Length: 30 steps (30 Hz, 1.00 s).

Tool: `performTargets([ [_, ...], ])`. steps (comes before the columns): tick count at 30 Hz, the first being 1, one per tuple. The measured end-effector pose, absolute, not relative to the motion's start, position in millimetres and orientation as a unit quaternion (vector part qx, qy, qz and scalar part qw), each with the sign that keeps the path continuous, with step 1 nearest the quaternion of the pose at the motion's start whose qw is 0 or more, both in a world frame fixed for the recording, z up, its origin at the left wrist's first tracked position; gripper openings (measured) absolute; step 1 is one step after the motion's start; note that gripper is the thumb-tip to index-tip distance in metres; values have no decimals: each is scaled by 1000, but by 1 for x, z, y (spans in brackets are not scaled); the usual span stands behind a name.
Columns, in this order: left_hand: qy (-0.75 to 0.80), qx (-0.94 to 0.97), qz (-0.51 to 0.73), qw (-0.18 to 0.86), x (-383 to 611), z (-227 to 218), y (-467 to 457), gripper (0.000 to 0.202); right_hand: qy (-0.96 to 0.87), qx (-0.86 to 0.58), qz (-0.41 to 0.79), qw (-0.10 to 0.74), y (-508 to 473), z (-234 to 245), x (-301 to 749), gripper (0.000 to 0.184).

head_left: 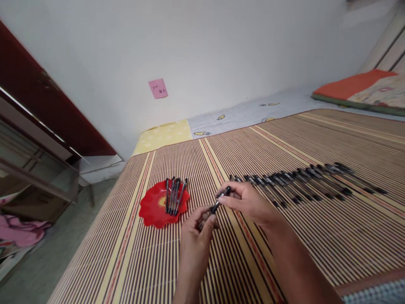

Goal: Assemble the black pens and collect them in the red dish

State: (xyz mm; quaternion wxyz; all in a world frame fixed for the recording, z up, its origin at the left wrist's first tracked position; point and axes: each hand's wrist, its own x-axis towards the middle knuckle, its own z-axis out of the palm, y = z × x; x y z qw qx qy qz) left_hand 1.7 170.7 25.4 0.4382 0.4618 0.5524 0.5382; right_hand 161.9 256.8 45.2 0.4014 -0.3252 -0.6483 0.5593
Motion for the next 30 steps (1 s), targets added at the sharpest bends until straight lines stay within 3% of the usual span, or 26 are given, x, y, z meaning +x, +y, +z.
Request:
performTargets([
  [17, 528, 437, 554, 473, 9, 20, 171, 19, -661, -302, 605, 326, 252, 34, 147, 15],
  [23, 501, 405, 587, 490, 11, 22, 171, 23, -627, -268, 662, 310, 250, 27, 141, 24],
  [27, 508, 440, 539, 508, 0, 26, 171, 23, -636, -325, 615, 335, 254, 28, 148, 28],
  [30, 578, 485, 480, 447, -11, 27, 170, 16, -613, -385, 582, 371, 259, 28, 152, 35],
])
